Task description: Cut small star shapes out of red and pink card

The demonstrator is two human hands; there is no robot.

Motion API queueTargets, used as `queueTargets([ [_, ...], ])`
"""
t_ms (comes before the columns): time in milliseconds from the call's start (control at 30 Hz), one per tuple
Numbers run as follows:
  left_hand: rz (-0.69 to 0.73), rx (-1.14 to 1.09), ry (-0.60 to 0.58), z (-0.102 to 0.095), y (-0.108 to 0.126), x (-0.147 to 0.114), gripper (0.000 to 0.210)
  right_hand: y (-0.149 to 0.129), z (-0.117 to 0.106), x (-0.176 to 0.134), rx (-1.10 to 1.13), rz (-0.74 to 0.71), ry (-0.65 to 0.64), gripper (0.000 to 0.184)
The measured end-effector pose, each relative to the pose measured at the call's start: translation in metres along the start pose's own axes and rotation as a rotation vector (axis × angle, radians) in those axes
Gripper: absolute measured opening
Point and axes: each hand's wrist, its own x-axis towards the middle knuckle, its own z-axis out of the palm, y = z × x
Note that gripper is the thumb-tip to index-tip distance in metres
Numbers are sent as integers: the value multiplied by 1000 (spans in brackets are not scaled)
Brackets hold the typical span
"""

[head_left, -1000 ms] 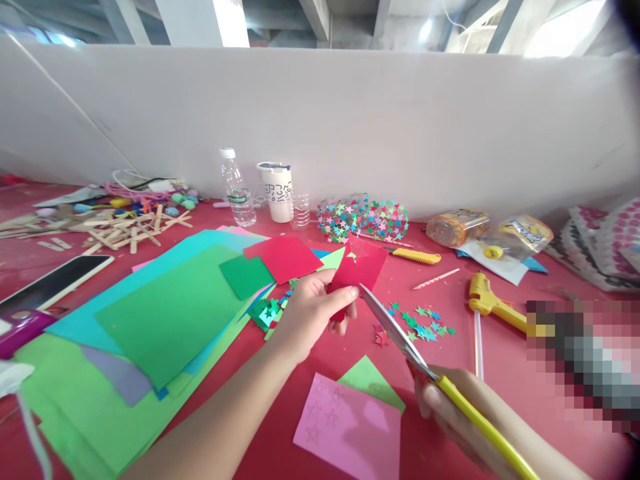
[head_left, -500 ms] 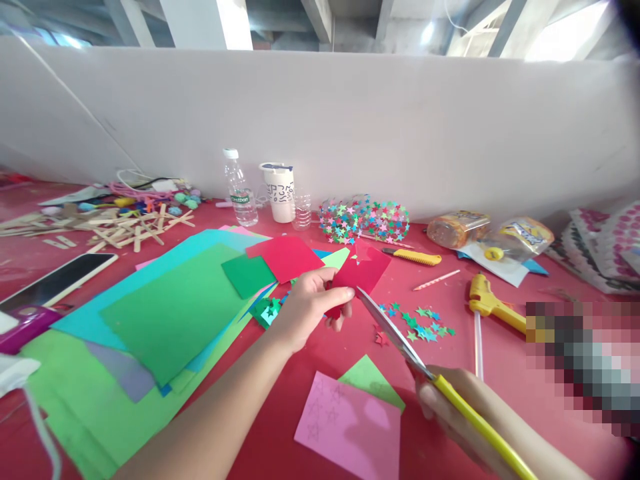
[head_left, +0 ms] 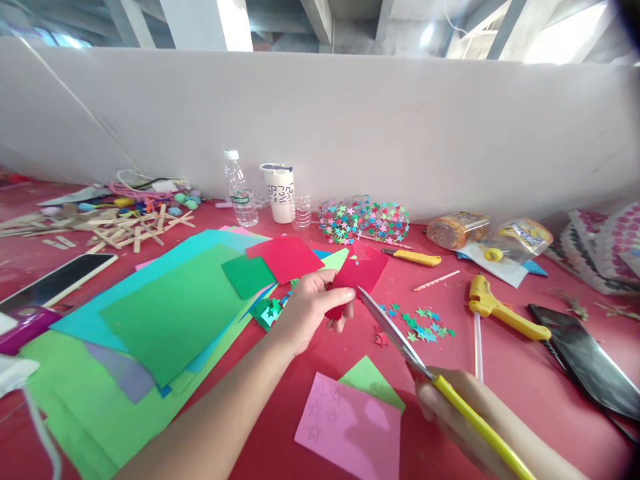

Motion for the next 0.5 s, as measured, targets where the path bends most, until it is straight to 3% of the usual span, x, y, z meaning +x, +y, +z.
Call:
queueTargets([
  [500,-2,-48,8,4,-1,0,17,-7,-3,-3,93,-13,37,67],
])
